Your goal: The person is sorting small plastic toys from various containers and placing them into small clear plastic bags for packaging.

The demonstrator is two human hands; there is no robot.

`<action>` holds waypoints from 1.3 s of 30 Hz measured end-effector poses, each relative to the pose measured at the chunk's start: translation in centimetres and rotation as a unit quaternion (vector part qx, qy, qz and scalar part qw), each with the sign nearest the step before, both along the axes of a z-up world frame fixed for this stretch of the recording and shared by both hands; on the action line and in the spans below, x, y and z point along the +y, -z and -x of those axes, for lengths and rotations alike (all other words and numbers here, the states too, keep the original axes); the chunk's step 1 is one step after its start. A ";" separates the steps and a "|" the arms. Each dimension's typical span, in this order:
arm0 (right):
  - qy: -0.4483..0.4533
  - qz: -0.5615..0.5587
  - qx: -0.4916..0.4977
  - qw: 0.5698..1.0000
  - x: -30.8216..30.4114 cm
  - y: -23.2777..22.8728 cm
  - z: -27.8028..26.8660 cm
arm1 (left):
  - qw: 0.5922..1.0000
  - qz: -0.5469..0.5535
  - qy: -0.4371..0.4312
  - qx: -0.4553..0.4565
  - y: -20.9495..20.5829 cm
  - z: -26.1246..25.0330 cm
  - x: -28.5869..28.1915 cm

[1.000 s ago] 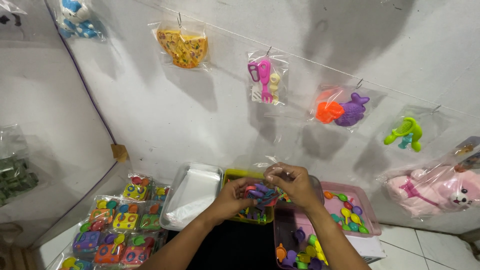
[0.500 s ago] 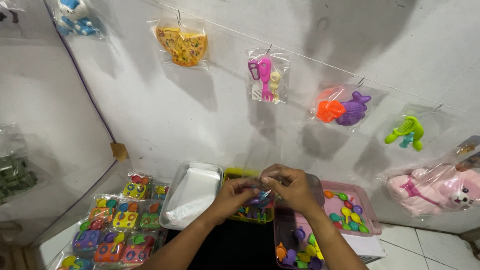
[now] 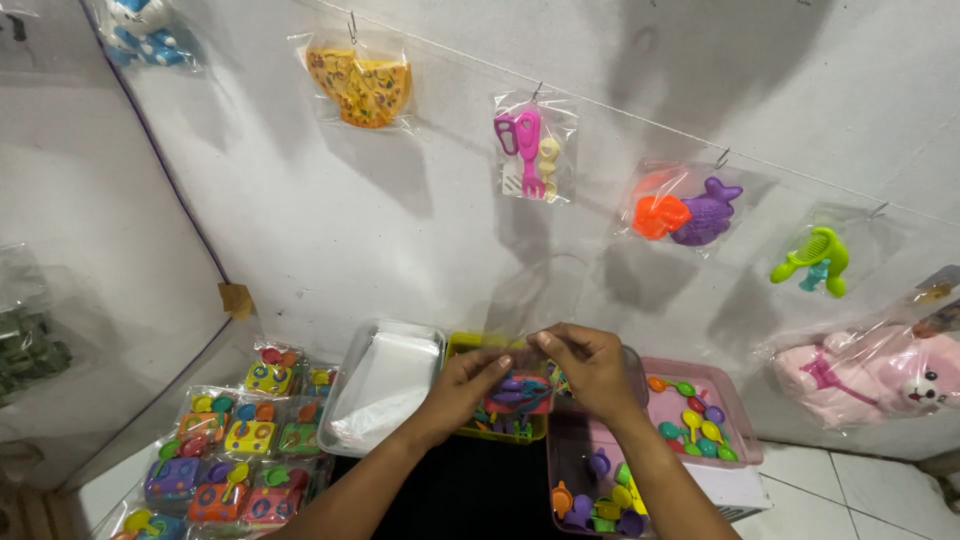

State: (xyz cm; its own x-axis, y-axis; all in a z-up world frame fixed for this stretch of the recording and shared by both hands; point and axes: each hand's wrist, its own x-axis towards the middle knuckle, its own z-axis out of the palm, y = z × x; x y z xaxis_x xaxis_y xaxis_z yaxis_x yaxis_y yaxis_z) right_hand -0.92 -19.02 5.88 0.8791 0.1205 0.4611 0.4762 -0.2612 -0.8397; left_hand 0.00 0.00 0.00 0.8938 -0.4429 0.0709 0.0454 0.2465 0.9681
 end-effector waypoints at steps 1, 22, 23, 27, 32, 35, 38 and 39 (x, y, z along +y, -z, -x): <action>0.014 -0.019 0.014 1.000 0.2 0.0 0.0 | 0.997 0.022 -0.066 -0.036 -0.2 0.2 -0.1; 0.053 -0.044 0.012 0.998 -0.7 0.0 0.6 | 0.979 0.049 -0.193 -0.039 -2.7 0.7 2.1; 0.057 -0.050 0.011 0.997 -0.9 0.2 0.4 | 0.979 0.034 -0.199 -0.041 -2.7 0.6 2.0; 0.077 -0.054 0.006 0.996 -1.9 -0.5 0.6 | 0.978 0.030 -0.202 -0.038 -2.8 0.8 2.1; 0.046 -0.062 0.008 0.997 -2.0 0.3 0.9 | 0.980 0.021 -0.195 -0.035 -2.8 0.8 2.3; 0.074 -0.028 0.013 0.997 -2.2 0.3 1.3 | 0.982 0.031 -0.185 -0.038 -1.9 0.2 1.9; 0.071 -0.044 0.008 0.996 -2.1 1.0 1.5 | 0.982 0.047 -0.179 -0.027 -2.7 0.9 1.4; 0.071 -0.044 0.008 0.996 -1.9 0.7 1.8 | 0.982 0.046 -0.179 -0.026 -2.7 1.0 1.3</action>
